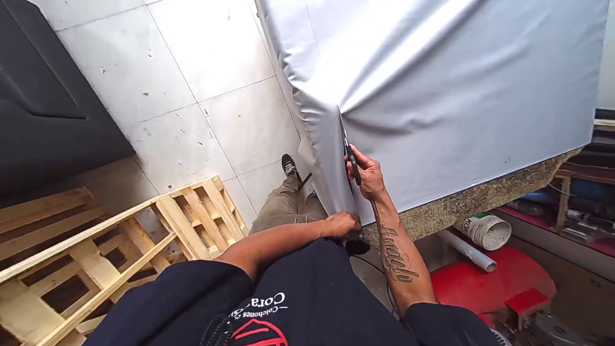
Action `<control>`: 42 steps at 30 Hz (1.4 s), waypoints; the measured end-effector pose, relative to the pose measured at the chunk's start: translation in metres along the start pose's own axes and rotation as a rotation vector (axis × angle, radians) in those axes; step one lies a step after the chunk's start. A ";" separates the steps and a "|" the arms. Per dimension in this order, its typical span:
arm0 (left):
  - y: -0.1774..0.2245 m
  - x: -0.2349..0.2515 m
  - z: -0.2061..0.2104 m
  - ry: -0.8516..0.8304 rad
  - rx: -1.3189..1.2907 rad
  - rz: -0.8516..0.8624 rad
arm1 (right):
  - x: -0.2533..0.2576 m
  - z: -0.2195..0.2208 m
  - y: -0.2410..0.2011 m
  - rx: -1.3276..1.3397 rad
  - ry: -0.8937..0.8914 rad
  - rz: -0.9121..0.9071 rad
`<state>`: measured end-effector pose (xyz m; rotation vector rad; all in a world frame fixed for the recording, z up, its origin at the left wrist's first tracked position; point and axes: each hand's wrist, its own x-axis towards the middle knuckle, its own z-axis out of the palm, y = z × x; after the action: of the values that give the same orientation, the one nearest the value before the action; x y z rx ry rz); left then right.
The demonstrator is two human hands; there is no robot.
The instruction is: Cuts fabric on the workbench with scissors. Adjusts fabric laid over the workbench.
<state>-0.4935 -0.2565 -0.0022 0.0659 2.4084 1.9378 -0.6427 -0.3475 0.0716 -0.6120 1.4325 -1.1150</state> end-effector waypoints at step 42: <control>-0.032 -0.032 -0.405 -0.083 0.283 -0.871 | 0.145 0.049 -0.068 -0.002 -0.021 -0.012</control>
<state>-0.4882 -0.6602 0.0531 -0.7375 2.0864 1.1701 -0.6412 -0.5149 0.0716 -0.6333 1.4134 -1.1136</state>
